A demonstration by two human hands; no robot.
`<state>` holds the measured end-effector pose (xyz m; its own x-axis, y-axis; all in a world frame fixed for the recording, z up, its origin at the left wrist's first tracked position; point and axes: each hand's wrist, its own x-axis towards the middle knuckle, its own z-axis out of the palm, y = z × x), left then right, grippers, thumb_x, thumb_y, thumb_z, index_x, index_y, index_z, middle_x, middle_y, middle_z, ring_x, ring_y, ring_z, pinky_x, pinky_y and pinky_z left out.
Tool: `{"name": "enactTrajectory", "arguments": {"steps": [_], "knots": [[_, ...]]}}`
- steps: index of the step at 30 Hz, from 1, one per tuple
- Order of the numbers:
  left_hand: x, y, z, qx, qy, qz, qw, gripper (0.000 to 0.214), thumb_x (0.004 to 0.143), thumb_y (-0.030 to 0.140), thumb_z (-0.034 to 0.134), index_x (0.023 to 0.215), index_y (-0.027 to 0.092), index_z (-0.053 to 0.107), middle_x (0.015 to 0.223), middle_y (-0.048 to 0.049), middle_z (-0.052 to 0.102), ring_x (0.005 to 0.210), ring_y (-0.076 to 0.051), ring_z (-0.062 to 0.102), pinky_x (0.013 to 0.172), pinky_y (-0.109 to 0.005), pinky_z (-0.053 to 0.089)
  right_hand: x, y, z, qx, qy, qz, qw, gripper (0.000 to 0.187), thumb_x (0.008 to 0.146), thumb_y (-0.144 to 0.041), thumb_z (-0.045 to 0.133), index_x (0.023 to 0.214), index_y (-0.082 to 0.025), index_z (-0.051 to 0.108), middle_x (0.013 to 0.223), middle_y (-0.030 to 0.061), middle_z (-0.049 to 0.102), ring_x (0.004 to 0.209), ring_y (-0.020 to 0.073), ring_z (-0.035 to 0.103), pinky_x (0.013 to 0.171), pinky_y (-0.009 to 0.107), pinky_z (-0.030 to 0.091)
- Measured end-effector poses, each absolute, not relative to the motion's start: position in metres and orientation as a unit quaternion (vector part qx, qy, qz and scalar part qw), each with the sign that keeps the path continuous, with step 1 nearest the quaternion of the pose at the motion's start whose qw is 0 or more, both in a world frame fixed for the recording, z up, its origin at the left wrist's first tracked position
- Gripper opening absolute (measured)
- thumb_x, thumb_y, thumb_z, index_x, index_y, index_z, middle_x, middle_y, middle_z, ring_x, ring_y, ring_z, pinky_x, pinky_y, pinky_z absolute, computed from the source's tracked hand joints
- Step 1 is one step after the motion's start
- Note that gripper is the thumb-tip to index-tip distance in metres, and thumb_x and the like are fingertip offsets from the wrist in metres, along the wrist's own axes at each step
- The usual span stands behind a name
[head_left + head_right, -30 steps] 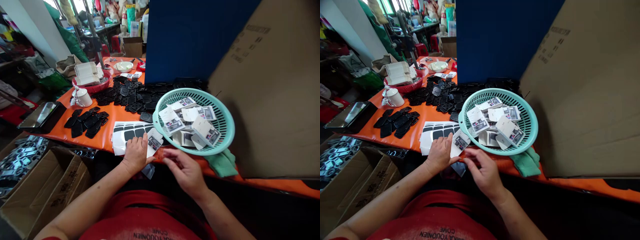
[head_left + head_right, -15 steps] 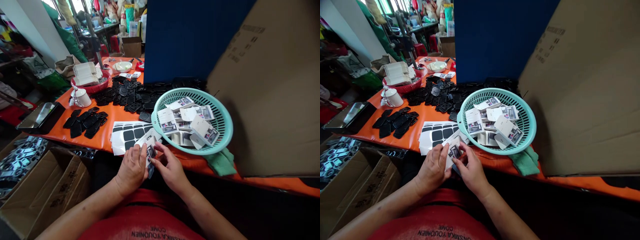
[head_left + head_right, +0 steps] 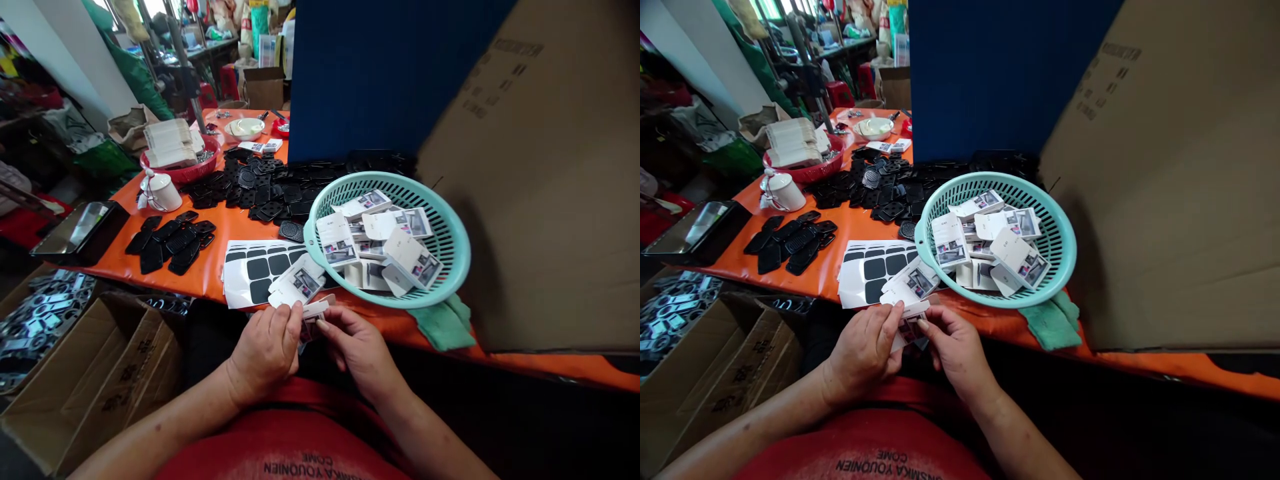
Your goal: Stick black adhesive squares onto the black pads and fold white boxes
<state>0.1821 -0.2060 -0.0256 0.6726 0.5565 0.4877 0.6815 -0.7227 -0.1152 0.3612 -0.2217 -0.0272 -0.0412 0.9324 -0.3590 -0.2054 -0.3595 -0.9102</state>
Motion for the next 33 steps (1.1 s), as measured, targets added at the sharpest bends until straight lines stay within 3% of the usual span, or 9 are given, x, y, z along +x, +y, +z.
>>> {"name": "enactTrajectory", "arguments": {"steps": [12, 15, 17, 20, 22, 26, 29, 31, 33], "knots": [[0.183, -0.210, -0.029, -0.912, -0.313, -0.249, 0.087, 0.038, 0.086, 0.017, 0.045, 0.119, 0.000, 0.048, 0.083, -0.0152, 0.067, 0.067, -0.026, 0.064, 0.055, -0.036, 0.051, 0.367, -0.227, -0.018, -0.436, -0.324, 0.730, 0.416, 0.034, 0.076, -0.048, 0.074, 0.083, -0.018, 0.060, 0.063, -0.0051, 0.058, 0.029, -0.0012, 0.031, 0.029, 0.013, 0.018], [0.181, -0.213, -0.033, -0.905, -0.345, -0.244, -0.060, 0.027, 0.091, 0.020, 0.045, 0.114, 0.007, 0.051, 0.079, -0.0100, 0.068, 0.064, -0.022, 0.064, 0.056, -0.032, 0.049, 0.364, -0.228, -0.014, -0.452, -0.403, 0.689, 0.398, 0.030, 0.082, -0.048, 0.068, 0.081, -0.019, 0.063, 0.062, -0.0050, 0.056, 0.030, 0.0011, 0.033, 0.028, 0.015, 0.020], [0.180, -0.216, -0.035, -0.867, -0.384, -0.241, -0.208, 0.020, 0.092, 0.024, 0.046, 0.107, 0.013, 0.054, 0.077, -0.0068, 0.068, 0.065, -0.020, 0.064, 0.058, -0.029, 0.049, 0.365, -0.229, -0.013, -0.477, -0.504, 0.588, 0.416, 0.023, 0.086, -0.042, 0.064, 0.085, -0.020, 0.067, 0.070, -0.0017, 0.061, 0.034, 0.0034, 0.039, 0.031, 0.017, 0.031], [0.181, -0.221, -0.038, -0.738, -0.465, -0.259, -0.415, 0.020, 0.093, 0.034, 0.051, 0.101, 0.016, 0.056, 0.079, -0.0043, 0.068, 0.068, -0.016, 0.064, 0.061, -0.025, 0.047, 0.372, -0.232, -0.020, -0.540, -0.598, 0.323, 0.496, 0.017, 0.084, -0.030, 0.067, 0.099, -0.024, 0.072, 0.096, 0.0047, 0.066, 0.047, 0.0061, 0.049, 0.053, 0.024, 0.051], [0.181, -0.226, -0.041, -0.654, -0.478, -0.277, -0.517, 0.026, 0.093, 0.040, 0.052, 0.102, 0.017, 0.056, 0.083, -0.0042, 0.068, 0.070, -0.015, 0.062, 0.061, -0.024, 0.047, 0.378, -0.235, -0.029, -0.563, -0.596, 0.249, 0.516, 0.019, 0.082, -0.028, 0.070, 0.101, -0.025, 0.072, 0.101, 0.0060, 0.063, 0.053, 0.0084, 0.054, 0.064, 0.028, 0.055], [0.182, -0.233, -0.049, -0.594, -0.430, -0.271, -0.623, 0.033, 0.094, 0.044, 0.050, 0.111, 0.016, 0.052, 0.091, -0.0063, 0.067, 0.074, -0.015, 0.061, 0.064, -0.025, 0.048, 0.380, -0.245, -0.049, -0.534, -0.570, 0.374, 0.501, 0.016, 0.086, -0.030, 0.066, 0.100, -0.024, 0.072, 0.092, 0.0057, 0.066, 0.070, 0.0163, 0.064, 0.064, 0.027, 0.056], [0.182, -0.233, -0.052, -0.606, -0.399, -0.306, -0.616, 0.042, 0.095, 0.037, 0.049, 0.131, 0.018, 0.037, 0.106, -0.0093, 0.065, 0.091, -0.017, 0.063, 0.080, -0.030, 0.050, 0.375, -0.251, -0.057, -0.525, -0.550, 0.415, 0.500, 0.017, 0.090, -0.030, 0.061, 0.101, -0.024, 0.072, 0.091, 0.0056, 0.070, 0.083, 0.0204, 0.067, 0.074, 0.030, 0.055], [0.184, -0.230, -0.050, -0.611, -0.380, -0.353, -0.598, 0.048, 0.095, 0.033, 0.051, 0.136, 0.021, 0.030, 0.116, -0.0106, 0.061, 0.102, -0.017, 0.061, 0.088, -0.032, 0.049, 0.374, -0.253, -0.056, -0.520, -0.542, 0.423, 0.506, 0.016, 0.090, -0.030, 0.061, 0.100, -0.025, 0.073, 0.090, 0.0048, 0.071, 0.082, 0.0202, 0.066, 0.075, 0.029, 0.054], [0.186, -0.225, -0.047, -0.600, -0.376, -0.387, -0.590, 0.045, 0.094, 0.032, 0.052, 0.135, 0.022, 0.034, 0.116, -0.0097, 0.059, 0.098, -0.017, 0.061, 0.085, -0.030, 0.050, 0.374, -0.251, -0.053, -0.506, -0.545, 0.425, 0.517, 0.014, 0.090, -0.029, 0.061, 0.097, -0.025, 0.073, 0.085, 0.0035, 0.069, 0.076, 0.0183, 0.065, 0.069, 0.028, 0.052]]}}
